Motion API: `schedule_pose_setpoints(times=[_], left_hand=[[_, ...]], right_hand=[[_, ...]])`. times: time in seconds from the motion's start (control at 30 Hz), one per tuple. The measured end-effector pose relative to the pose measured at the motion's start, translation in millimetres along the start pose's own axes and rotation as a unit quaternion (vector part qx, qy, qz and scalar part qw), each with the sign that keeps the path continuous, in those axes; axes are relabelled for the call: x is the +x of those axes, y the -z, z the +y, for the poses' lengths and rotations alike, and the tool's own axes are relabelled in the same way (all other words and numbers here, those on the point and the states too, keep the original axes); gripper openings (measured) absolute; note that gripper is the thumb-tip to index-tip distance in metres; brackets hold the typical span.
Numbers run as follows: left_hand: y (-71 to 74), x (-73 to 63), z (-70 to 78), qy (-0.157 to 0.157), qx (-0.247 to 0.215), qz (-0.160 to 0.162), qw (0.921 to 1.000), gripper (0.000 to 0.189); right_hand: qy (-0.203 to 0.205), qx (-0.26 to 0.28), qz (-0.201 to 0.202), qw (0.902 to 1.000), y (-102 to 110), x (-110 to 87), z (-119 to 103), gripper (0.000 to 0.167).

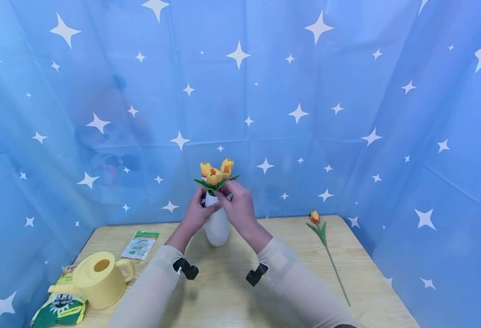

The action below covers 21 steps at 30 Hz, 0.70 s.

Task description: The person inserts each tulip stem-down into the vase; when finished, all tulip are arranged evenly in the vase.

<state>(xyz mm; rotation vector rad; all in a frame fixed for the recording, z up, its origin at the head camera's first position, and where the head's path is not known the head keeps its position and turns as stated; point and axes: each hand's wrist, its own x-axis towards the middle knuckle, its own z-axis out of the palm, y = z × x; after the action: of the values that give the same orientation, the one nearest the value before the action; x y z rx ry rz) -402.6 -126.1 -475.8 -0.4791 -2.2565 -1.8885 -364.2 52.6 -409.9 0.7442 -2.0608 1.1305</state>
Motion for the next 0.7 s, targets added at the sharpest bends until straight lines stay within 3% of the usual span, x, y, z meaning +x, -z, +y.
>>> schedule_pose_setpoints(times=[0.2, 0.37, 0.5, 0.7], left_hand=[[0.6, 0.8, -0.6, -0.001, 0.001, -0.002, 1.0000, 0.070], [1.5, 1.4, -0.7, 0.003, 0.007, -0.003, 1.0000, 0.070], [1.7, 1.1, 0.7, 0.011, 0.017, 0.001, 0.9998, 0.071], [1.7, -0.7, 3.1, 0.036, 0.020, 0.005, 0.9991, 0.078]], right_hand=[[-0.025, -0.036, -0.013, 0.9990, -1.0, 0.8, 0.9, 0.010], [-0.046, -0.008, -0.003, 0.9989, 1.0, 1.2, -0.1, 0.015], [-0.032, 0.017, 0.010, 0.9993, 1.7, 3.7, -0.5, 0.013], [-0.013, 0.000, 0.010, 0.9999, -0.4, 5.9, 1.8, 0.007]])
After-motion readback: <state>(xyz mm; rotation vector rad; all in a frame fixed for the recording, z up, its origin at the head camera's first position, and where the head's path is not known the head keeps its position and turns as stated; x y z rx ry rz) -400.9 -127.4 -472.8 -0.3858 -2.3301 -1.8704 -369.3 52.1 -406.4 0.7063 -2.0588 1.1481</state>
